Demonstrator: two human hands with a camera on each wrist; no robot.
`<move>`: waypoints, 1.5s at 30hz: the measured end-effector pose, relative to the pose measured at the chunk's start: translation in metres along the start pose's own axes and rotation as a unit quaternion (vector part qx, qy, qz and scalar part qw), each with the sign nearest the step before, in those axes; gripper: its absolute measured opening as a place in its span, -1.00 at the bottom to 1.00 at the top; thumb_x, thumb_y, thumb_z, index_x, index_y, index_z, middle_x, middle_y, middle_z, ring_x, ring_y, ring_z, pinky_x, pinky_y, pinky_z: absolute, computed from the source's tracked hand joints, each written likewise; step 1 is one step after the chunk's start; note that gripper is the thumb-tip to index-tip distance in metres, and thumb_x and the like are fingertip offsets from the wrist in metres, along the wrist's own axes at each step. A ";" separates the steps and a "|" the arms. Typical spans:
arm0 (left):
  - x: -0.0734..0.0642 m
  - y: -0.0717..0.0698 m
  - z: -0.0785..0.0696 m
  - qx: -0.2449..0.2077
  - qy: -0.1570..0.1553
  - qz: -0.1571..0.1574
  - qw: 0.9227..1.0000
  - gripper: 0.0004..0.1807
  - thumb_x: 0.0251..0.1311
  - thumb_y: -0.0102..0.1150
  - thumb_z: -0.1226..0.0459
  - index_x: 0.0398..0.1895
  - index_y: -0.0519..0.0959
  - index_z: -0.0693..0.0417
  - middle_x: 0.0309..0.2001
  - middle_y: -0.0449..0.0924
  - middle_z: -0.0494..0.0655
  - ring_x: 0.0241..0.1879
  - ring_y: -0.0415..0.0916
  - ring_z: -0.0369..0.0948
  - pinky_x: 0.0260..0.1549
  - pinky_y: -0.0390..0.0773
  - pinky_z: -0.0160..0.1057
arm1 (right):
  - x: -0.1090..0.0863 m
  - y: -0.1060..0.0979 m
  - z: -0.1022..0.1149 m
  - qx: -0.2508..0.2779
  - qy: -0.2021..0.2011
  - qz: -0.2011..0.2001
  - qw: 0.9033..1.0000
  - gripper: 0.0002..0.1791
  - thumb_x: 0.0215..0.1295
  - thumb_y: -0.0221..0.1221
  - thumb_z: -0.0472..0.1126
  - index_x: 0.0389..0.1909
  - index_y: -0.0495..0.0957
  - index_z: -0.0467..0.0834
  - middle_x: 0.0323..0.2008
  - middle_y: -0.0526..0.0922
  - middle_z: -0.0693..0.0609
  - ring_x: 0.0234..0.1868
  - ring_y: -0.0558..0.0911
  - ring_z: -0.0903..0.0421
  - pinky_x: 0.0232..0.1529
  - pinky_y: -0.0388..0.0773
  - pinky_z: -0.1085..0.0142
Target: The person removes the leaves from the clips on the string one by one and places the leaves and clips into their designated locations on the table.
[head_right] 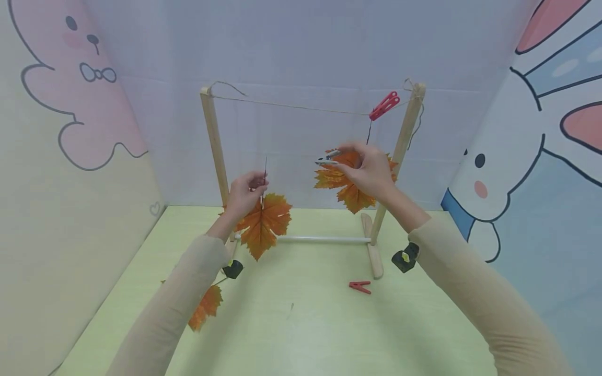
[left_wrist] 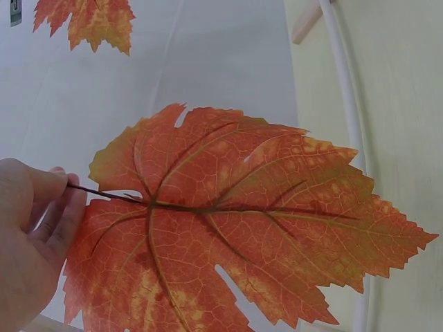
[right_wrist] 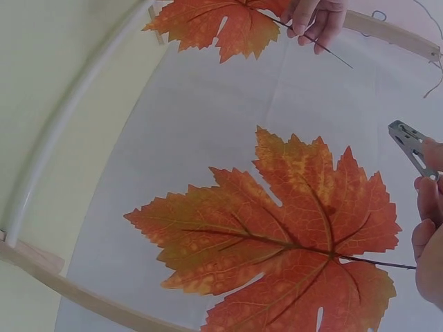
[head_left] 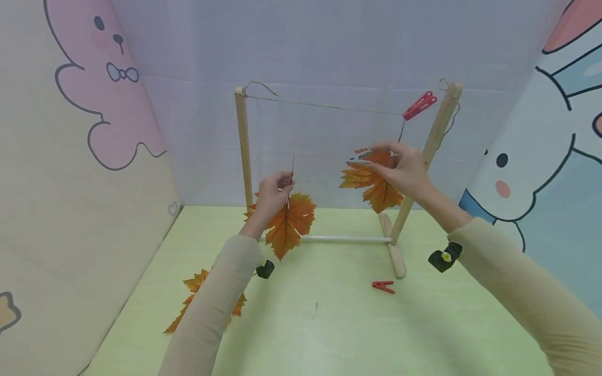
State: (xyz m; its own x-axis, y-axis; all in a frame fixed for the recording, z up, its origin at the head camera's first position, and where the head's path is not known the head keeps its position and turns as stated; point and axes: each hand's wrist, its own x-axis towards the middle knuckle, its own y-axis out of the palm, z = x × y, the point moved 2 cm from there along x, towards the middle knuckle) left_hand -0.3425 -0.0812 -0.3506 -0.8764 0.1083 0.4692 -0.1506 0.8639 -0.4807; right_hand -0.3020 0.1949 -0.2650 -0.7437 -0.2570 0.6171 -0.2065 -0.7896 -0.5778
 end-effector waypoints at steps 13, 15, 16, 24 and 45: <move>-0.009 -0.002 0.006 0.001 -0.022 0.036 0.999 -0.74 0.13 0.10 0.49 -0.08 0.53 0.29 -0.26 0.61 0.15 -0.24 0.57 -0.05 -0.23 0.56 -0.18 | -0.023 0.007 -0.019 -0.023 0.027 0.003 0.999 -0.72 0.04 0.29 -0.30 -0.18 0.57 -0.27 -0.65 0.48 -0.08 -0.72 0.29 0.23 -0.73 0.22 0.47; -0.011 -0.002 0.007 0.001 -0.024 0.041 0.999 -0.74 0.12 0.10 0.49 -0.08 0.53 0.29 -0.27 0.60 0.15 -0.25 0.57 -0.04 -0.23 0.56 -0.18 | -0.027 0.008 -0.022 -0.024 0.021 -0.002 0.999 -0.72 0.03 0.29 -0.31 -0.20 0.57 -0.28 -0.67 0.49 -0.08 -0.74 0.29 0.24 -0.74 0.21 0.47; -0.012 -0.002 0.008 0.001 -0.026 0.043 0.999 -0.74 0.12 0.10 0.50 -0.09 0.53 0.30 -0.27 0.60 0.16 -0.25 0.57 -0.04 -0.23 0.56 -0.18 | -0.028 0.008 -0.023 -0.025 0.023 -0.004 0.999 -0.72 0.03 0.29 -0.32 -0.20 0.57 -0.28 -0.69 0.48 -0.07 -0.75 0.28 0.24 -0.75 0.20 0.46; -0.017 -0.004 0.016 0.001 -0.036 0.053 0.998 -0.74 0.12 0.10 0.50 -0.09 0.53 0.32 -0.25 0.60 0.18 -0.26 0.57 -0.03 -0.23 0.56 -0.17 | -0.040 0.011 -0.032 -0.023 0.053 0.003 0.998 -0.71 0.04 0.28 -0.33 -0.16 0.56 -0.28 -0.68 0.46 -0.08 -0.75 0.22 0.23 -0.76 0.14 0.42; -0.033 -0.009 0.032 0.001 -0.062 0.064 0.996 -0.74 0.13 0.10 0.48 -0.08 0.53 0.33 -0.26 0.60 0.16 -0.25 0.55 -0.02 -0.23 0.56 -0.16 | -0.076 0.022 -0.056 0.003 0.124 0.030 0.992 -0.68 0.07 0.28 -0.25 -0.14 0.55 -0.28 -0.82 0.35 -0.01 -0.82 0.22 0.27 -0.84 0.14 0.37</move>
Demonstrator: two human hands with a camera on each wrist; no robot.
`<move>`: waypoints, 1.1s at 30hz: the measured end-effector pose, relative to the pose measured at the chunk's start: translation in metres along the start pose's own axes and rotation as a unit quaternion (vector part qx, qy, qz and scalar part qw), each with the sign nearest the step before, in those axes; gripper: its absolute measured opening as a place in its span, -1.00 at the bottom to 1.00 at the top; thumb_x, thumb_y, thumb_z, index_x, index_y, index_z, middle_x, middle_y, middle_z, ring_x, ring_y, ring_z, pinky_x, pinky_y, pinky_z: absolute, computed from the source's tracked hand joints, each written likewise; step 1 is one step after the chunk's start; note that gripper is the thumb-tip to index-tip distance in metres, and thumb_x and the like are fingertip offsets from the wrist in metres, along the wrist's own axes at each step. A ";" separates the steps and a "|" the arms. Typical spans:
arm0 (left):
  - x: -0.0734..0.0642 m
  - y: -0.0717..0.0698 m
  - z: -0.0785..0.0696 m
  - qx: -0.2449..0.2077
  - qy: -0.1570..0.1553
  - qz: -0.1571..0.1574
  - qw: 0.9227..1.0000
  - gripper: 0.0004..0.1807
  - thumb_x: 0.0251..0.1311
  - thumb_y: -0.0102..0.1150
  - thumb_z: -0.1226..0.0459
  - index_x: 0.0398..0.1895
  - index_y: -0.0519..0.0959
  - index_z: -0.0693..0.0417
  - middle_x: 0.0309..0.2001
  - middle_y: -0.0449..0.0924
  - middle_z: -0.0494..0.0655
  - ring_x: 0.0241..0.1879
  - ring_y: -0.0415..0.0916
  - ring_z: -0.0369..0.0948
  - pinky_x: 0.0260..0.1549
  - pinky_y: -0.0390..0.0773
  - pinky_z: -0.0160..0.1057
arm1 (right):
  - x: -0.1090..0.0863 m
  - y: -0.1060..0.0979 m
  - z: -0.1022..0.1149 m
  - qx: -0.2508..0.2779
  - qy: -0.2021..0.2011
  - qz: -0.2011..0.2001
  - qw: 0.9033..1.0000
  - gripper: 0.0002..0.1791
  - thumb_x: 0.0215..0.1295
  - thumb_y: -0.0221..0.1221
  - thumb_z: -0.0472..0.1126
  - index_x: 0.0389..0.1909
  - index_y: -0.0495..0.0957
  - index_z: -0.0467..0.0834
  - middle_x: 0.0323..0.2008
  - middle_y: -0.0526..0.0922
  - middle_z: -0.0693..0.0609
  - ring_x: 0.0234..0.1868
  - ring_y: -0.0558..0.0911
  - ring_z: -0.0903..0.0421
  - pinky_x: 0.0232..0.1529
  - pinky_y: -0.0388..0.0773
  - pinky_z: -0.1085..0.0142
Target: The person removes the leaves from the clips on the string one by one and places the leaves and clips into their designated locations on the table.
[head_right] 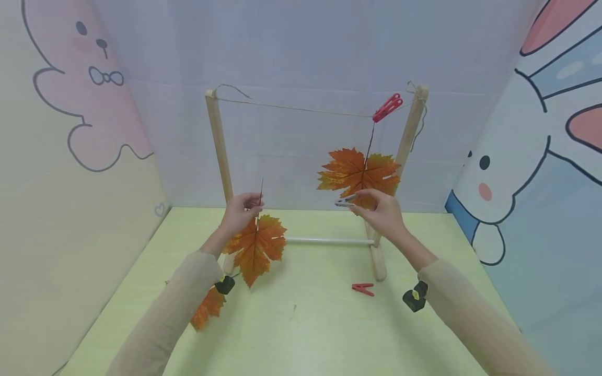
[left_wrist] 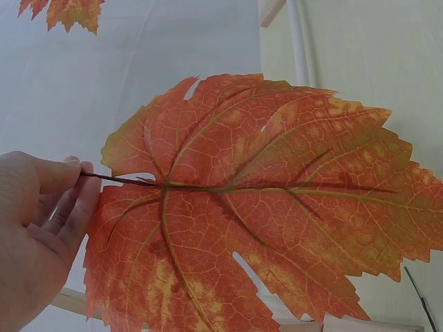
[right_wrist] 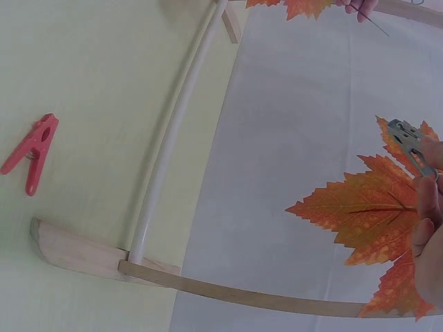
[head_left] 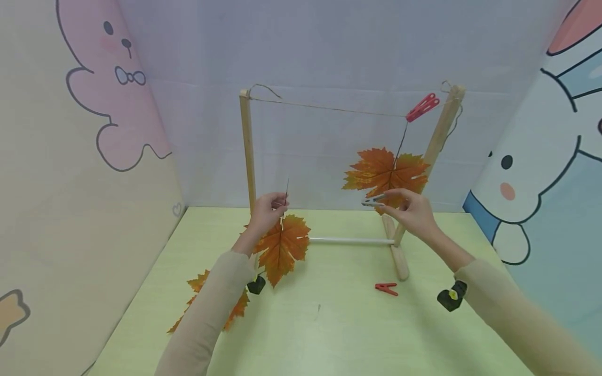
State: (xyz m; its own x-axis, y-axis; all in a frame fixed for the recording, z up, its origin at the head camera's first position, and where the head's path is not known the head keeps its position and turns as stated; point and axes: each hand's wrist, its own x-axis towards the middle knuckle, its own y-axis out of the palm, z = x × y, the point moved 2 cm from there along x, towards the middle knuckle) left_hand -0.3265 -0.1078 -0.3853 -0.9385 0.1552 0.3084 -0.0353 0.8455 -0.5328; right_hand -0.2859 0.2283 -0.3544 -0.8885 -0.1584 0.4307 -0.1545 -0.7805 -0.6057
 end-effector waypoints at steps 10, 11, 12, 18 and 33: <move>-0.006 0.001 0.007 -0.003 -0.014 0.020 1.000 -0.74 0.12 0.09 0.50 -0.08 0.53 0.32 -0.27 0.59 0.17 -0.26 0.56 -0.02 -0.32 0.58 -0.19 | -0.011 0.004 -0.012 0.005 0.001 -0.010 1.000 -0.69 0.05 0.30 -0.25 -0.17 0.58 -0.29 -0.78 0.42 -0.02 -0.85 0.22 0.27 -0.86 0.13 0.39; -0.007 0.001 0.008 -0.004 -0.016 0.022 1.000 -0.73 0.12 0.09 0.50 -0.08 0.53 0.32 -0.26 0.59 0.18 -0.26 0.56 -0.02 -0.32 0.58 -0.20 | -0.011 0.005 -0.013 0.004 -0.001 -0.012 1.000 -0.69 0.04 0.30 -0.25 -0.18 0.58 -0.29 -0.73 0.45 -0.04 -0.85 0.22 0.27 -0.86 0.13 0.39; -0.007 0.002 0.009 -0.003 -0.017 0.025 1.000 -0.73 0.12 0.09 0.50 -0.08 0.53 0.32 -0.26 0.59 0.18 -0.26 0.56 -0.02 -0.32 0.58 -0.20 | -0.013 0.006 -0.015 0.002 -0.001 -0.014 1.000 -0.69 0.04 0.30 -0.26 -0.18 0.58 -0.29 -0.68 0.48 -0.06 -0.85 0.23 0.27 -0.86 0.14 0.39; -0.008 0.005 0.017 -0.006 -0.036 0.042 0.998 -0.74 0.14 0.08 0.49 -0.07 0.53 0.29 -0.28 0.58 0.13 -0.28 0.55 -0.07 -0.31 0.59 -0.25 | -0.019 0.012 -0.024 0.004 0.010 -0.010 1.000 -0.70 0.05 0.29 -0.26 -0.19 0.57 -0.30 -0.39 0.61 -0.16 -0.81 0.23 0.28 -0.85 0.13 0.40; -0.016 0.008 0.031 -0.013 -0.023 0.057 0.998 -0.73 0.12 0.07 0.51 -0.09 0.51 0.37 -0.28 0.58 0.20 -0.30 0.56 -0.03 -0.37 0.59 -0.26 | -0.037 0.025 -0.039 0.031 0.068 0.004 0.997 -0.67 0.05 0.29 -0.20 -0.18 0.56 -0.28 -0.56 0.53 -0.10 -0.78 0.24 0.31 -0.80 0.18 0.40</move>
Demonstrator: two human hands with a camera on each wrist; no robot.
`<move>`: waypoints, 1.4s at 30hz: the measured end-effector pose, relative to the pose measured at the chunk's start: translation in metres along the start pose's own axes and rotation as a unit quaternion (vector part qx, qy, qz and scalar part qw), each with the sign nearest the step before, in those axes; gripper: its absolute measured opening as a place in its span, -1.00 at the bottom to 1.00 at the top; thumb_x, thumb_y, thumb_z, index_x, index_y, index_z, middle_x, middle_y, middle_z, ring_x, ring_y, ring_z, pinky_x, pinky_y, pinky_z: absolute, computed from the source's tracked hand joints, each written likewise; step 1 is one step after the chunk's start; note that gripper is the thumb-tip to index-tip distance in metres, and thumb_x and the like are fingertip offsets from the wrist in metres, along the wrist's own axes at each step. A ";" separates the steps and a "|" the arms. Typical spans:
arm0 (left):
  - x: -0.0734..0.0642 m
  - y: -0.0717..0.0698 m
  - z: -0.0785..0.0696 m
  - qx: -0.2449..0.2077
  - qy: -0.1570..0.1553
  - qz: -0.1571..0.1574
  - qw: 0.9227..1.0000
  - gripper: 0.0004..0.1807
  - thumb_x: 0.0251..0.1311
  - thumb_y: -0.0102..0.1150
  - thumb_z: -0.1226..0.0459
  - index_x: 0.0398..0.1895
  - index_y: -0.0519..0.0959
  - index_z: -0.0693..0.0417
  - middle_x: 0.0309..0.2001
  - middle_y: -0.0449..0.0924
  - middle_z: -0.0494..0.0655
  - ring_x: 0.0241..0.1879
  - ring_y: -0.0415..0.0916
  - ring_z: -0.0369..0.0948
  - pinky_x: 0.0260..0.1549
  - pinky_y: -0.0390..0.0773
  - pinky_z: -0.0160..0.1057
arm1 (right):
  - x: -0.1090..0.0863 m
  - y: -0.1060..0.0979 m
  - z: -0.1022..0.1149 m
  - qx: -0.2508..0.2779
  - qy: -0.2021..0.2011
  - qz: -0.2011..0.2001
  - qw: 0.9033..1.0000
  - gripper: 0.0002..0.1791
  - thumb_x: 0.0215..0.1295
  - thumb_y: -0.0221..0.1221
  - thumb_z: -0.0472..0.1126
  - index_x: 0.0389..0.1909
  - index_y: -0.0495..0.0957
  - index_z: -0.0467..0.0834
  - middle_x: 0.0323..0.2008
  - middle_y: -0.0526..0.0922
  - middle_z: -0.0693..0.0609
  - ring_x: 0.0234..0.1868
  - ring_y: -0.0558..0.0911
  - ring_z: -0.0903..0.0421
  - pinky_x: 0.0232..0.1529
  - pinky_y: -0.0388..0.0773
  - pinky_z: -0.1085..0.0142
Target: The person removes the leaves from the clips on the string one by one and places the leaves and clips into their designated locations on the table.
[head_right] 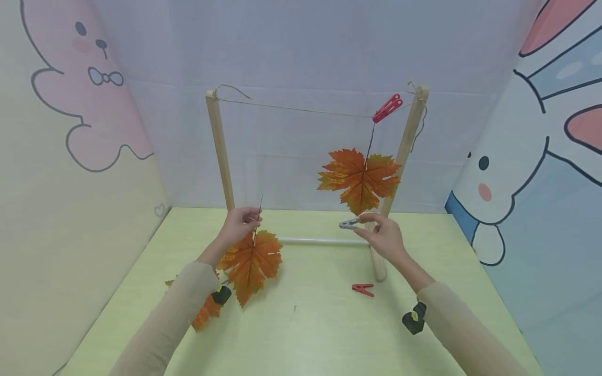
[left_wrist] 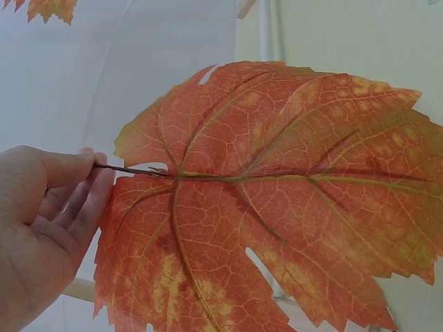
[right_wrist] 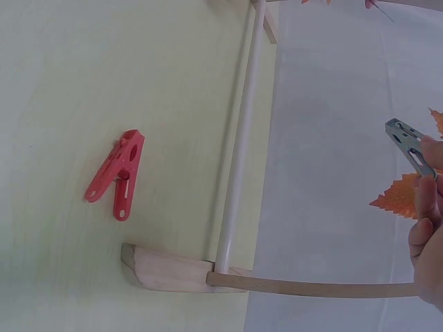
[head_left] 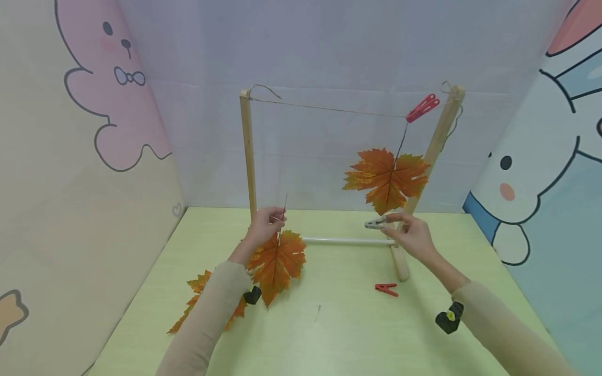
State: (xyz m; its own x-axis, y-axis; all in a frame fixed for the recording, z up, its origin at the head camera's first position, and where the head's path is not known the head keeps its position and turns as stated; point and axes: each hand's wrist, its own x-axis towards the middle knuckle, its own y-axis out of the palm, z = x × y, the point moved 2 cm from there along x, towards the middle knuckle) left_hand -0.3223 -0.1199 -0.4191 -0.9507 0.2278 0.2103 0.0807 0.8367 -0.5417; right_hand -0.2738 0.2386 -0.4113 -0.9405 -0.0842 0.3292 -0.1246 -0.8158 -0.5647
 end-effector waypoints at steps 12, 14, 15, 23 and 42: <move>-0.005 0.002 0.010 -0.010 -0.016 0.035 0.999 -0.72 0.10 0.10 0.51 -0.08 0.52 0.39 -0.30 0.60 0.18 -0.33 0.57 0.03 -0.46 0.59 -0.29 | -0.009 0.006 -0.012 0.031 0.019 0.000 0.999 -0.68 0.04 0.29 -0.25 -0.17 0.56 -0.32 -0.44 0.56 -0.17 -0.75 0.26 0.36 -0.78 0.19 0.42; -0.007 0.002 0.011 -0.010 -0.008 0.042 0.999 -0.72 0.09 0.10 0.52 -0.08 0.52 0.41 -0.31 0.59 0.21 -0.36 0.58 0.02 -0.48 0.59 -0.29 | -0.011 0.007 -0.014 0.034 0.020 0.001 0.999 -0.67 0.04 0.29 -0.25 -0.17 0.56 -0.33 -0.39 0.58 -0.23 -0.75 0.25 0.37 -0.78 0.19 0.42; -0.008 0.003 0.012 -0.009 -0.005 0.045 0.999 -0.72 0.08 0.10 0.53 -0.09 0.52 0.42 -0.31 0.59 0.24 -0.37 0.58 0.01 -0.49 0.59 -0.29 | -0.012 0.008 -0.015 0.036 0.023 0.002 0.999 -0.66 0.04 0.29 -0.25 -0.17 0.55 -0.33 -0.34 0.59 -0.25 -0.75 0.25 0.37 -0.78 0.19 0.42; -0.013 0.008 0.019 -0.024 -0.019 0.059 0.998 -0.72 0.07 0.10 0.55 -0.09 0.50 0.46 -0.28 0.55 0.34 -0.38 0.56 0.06 -0.50 0.57 -0.29 | -0.019 0.013 -0.024 0.022 0.032 -0.002 0.999 -0.68 0.03 0.30 -0.27 -0.18 0.56 -0.32 -0.26 0.61 -0.25 -0.77 0.22 0.36 -0.78 0.17 0.42; -0.031 0.015 0.032 -0.053 -0.067 0.084 0.993 -0.70 0.09 0.07 0.55 -0.06 0.47 0.49 -0.27 0.54 0.31 -0.35 0.55 0.04 -0.49 0.59 -0.22 | -0.031 0.022 -0.042 0.021 0.041 -0.007 0.999 -0.68 0.00 0.31 -0.30 -0.19 0.56 -0.32 -0.29 0.61 -0.24 -0.77 0.20 0.37 -0.79 0.15 0.45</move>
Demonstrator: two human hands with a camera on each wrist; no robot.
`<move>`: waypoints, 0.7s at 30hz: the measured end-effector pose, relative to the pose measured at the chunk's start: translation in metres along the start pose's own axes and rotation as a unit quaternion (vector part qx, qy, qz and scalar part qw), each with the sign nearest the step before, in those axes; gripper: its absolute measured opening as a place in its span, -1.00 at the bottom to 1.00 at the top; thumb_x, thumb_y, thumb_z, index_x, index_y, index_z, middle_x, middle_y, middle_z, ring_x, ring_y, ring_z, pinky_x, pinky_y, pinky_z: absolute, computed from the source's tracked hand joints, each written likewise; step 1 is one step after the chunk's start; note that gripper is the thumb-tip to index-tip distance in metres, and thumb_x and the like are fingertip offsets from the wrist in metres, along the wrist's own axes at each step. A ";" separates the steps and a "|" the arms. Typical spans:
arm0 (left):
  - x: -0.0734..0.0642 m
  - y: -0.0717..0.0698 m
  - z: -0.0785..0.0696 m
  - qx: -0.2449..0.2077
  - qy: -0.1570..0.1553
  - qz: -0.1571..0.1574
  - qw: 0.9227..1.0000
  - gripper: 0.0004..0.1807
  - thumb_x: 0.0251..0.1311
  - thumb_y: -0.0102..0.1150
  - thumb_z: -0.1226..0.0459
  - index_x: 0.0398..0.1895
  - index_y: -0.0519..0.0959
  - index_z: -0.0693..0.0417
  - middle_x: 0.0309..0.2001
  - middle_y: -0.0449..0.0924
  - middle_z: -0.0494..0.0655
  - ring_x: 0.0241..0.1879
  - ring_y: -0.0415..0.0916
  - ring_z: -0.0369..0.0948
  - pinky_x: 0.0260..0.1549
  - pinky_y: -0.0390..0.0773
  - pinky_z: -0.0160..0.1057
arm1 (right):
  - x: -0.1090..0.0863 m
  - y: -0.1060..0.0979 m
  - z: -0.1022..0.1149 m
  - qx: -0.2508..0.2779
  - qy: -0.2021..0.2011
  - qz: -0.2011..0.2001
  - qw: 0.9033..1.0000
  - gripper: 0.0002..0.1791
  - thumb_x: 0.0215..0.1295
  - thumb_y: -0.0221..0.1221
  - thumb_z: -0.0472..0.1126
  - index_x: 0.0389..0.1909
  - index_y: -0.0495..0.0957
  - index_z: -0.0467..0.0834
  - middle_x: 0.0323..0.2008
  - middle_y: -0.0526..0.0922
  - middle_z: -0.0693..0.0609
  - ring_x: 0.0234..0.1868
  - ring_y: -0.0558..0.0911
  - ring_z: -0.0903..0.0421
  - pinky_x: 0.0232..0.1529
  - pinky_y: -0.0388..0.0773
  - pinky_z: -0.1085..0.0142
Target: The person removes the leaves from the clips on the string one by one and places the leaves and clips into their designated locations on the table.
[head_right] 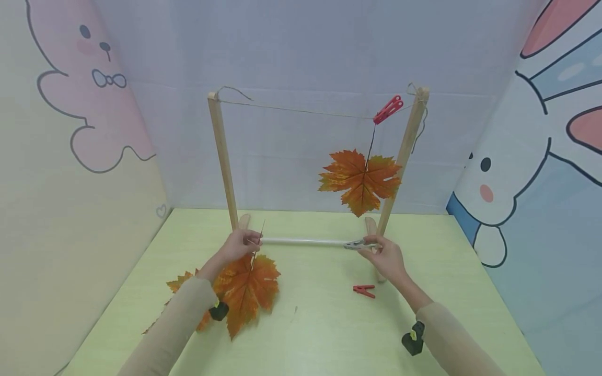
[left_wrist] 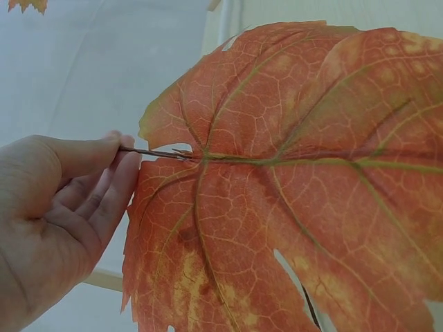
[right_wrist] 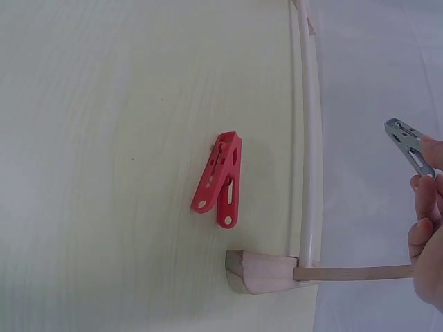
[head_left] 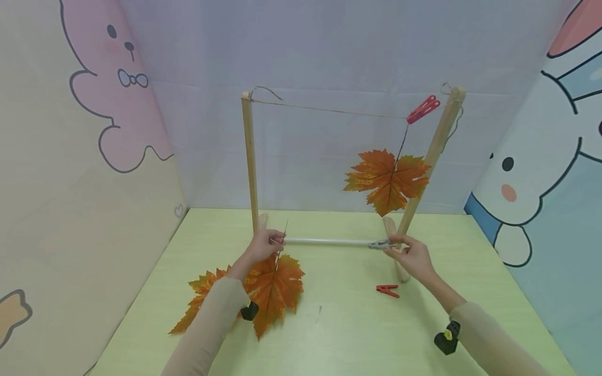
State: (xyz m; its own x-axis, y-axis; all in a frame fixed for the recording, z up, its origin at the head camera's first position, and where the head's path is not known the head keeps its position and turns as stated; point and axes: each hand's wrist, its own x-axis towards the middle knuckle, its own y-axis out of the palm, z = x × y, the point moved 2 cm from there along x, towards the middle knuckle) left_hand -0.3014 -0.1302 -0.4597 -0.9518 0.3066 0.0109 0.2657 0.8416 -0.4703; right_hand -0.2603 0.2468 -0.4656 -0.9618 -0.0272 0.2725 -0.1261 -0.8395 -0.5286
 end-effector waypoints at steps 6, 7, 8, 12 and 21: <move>-0.006 0.002 0.003 0.005 -0.011 0.009 1.000 -0.69 0.08 0.09 0.55 -0.06 0.47 0.49 -0.29 0.56 0.27 -0.36 0.57 -0.01 -0.46 0.60 -0.20 | -0.003 0.002 -0.006 -0.008 0.005 -0.003 1.000 -0.69 -0.01 0.31 -0.32 -0.20 0.56 -0.31 -0.28 0.61 -0.25 -0.77 0.19 0.37 -0.80 0.14 0.45; -0.007 0.002 0.003 0.003 -0.014 0.011 1.000 -0.69 0.07 0.09 0.55 -0.07 0.47 0.49 -0.29 0.56 0.28 -0.36 0.57 -0.01 -0.46 0.60 -0.20 | -0.004 0.003 -0.007 -0.008 0.003 -0.005 1.000 -0.69 -0.01 0.31 -0.33 -0.20 0.56 -0.31 -0.29 0.61 -0.25 -0.78 0.18 0.38 -0.80 0.13 0.45; -0.008 0.002 0.004 0.004 -0.014 0.013 1.000 -0.69 0.07 0.09 0.55 -0.07 0.47 0.49 -0.29 0.56 0.28 -0.36 0.58 -0.01 -0.46 0.60 -0.20 | -0.004 0.003 -0.008 -0.008 0.002 -0.007 1.000 -0.70 -0.02 0.31 -0.33 -0.21 0.56 -0.32 -0.29 0.61 -0.25 -0.78 0.18 0.39 -0.81 0.13 0.45; -0.009 0.004 0.010 0.005 -0.012 0.019 1.000 -0.69 0.07 0.10 0.56 -0.07 0.47 0.50 -0.29 0.56 0.29 -0.37 0.58 -0.04 -0.48 0.60 -0.22 | -0.006 0.004 -0.011 -0.005 -0.003 -0.011 1.000 -0.70 -0.02 0.31 -0.34 -0.22 0.56 -0.32 -0.30 0.60 -0.25 -0.78 0.19 0.40 -0.82 0.13 0.45; -0.013 0.007 0.021 -0.005 -0.011 0.032 0.999 -0.70 0.05 0.08 0.59 -0.09 0.46 0.56 -0.29 0.53 0.38 -0.38 0.58 -0.03 -0.50 0.60 -0.21 | -0.010 0.008 -0.017 -0.015 0.022 0.002 1.000 -0.68 0.00 0.31 -0.30 -0.19 0.56 -0.32 -0.26 0.61 -0.25 -0.80 0.18 0.38 -0.82 0.12 0.44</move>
State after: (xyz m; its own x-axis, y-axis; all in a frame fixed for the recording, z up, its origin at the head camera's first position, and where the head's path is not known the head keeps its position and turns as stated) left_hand -0.2909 -0.1380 -0.4816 -0.9360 0.3501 -0.0375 0.3271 0.8252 -0.4605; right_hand -0.2561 0.2498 -0.4862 -0.9718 -0.0054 0.2358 -0.1299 -0.8222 -0.5542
